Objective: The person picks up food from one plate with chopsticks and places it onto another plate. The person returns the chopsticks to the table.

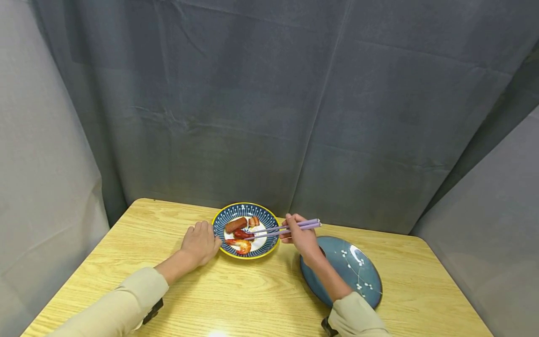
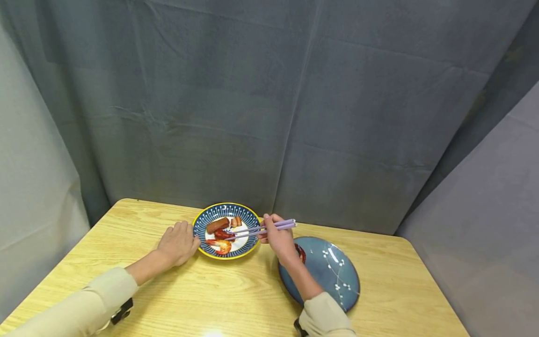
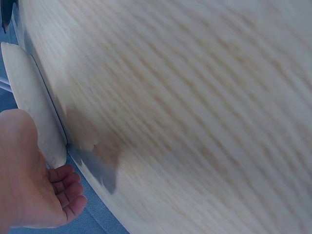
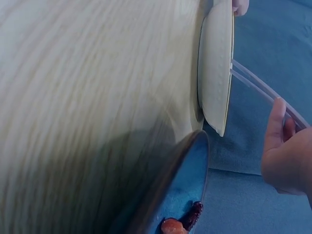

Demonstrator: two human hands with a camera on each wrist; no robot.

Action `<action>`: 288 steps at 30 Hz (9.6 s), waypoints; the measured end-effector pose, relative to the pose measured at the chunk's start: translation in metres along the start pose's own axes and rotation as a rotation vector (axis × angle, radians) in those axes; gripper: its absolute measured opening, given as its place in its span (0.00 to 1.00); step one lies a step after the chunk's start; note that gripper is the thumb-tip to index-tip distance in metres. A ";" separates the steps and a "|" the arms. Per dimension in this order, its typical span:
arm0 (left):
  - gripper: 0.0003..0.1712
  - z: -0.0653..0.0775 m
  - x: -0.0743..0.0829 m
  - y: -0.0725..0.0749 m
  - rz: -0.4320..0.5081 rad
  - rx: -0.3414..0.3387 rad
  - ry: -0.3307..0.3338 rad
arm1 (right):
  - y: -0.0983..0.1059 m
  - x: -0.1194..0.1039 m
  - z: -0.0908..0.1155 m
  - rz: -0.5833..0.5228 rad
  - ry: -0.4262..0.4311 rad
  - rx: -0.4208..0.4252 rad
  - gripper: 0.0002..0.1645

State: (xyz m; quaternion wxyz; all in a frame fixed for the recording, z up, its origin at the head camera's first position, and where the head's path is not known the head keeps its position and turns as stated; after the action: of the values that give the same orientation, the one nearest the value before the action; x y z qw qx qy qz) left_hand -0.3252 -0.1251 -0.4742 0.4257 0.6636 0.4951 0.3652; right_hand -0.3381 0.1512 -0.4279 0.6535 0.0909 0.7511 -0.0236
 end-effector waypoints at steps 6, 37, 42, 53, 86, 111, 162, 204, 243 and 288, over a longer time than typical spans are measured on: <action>0.18 0.000 0.000 0.000 -0.004 0.004 -0.002 | 0.000 0.004 0.001 -0.024 -0.009 0.046 0.24; 0.17 0.002 -0.004 0.003 0.007 0.011 0.005 | 0.021 -0.004 0.006 -0.154 0.040 0.237 0.27; 0.17 0.002 -0.004 0.004 0.009 0.007 0.011 | 0.028 -0.010 0.007 -0.168 0.050 0.236 0.27; 0.18 0.001 -0.005 0.001 0.011 0.013 0.003 | 0.043 -0.022 0.007 -0.174 0.059 0.268 0.28; 0.18 0.000 -0.006 0.000 0.020 0.031 0.013 | 0.106 -0.040 0.007 -0.053 0.084 0.338 0.30; 0.18 0.000 -0.005 -0.002 0.027 0.010 0.007 | 0.155 -0.031 0.014 0.007 0.047 0.429 0.28; 0.17 -0.001 -0.008 -0.002 0.018 -0.020 0.002 | 0.209 -0.003 0.011 -0.056 -0.081 0.541 0.27; 0.18 -0.001 -0.008 -0.001 0.021 -0.016 0.007 | 0.228 0.005 0.016 -0.005 -0.041 0.572 0.25; 0.17 -0.001 -0.007 -0.001 0.043 -0.010 0.022 | 0.232 0.004 0.017 -0.026 -0.085 0.520 0.24; 0.18 -0.002 -0.008 -0.004 0.041 -0.006 0.016 | 0.149 -0.042 0.031 -0.038 0.095 0.143 0.28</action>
State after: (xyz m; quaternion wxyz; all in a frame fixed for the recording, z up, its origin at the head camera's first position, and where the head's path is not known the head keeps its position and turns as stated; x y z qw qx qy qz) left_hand -0.3300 -0.1321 -0.4774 0.4163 0.6692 0.4838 0.3807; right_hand -0.2773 0.2881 -0.3791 0.6086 0.1241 0.7791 -0.0850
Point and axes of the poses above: each hand's wrist, its own z-axis away from the middle knuckle, its own y-axis out of the back of the hand, x = y × z, the point moved 4 cm from there along -z, towards the middle knuckle, and after that the axes turned 11 degrees about x, right-handed, at the moved point
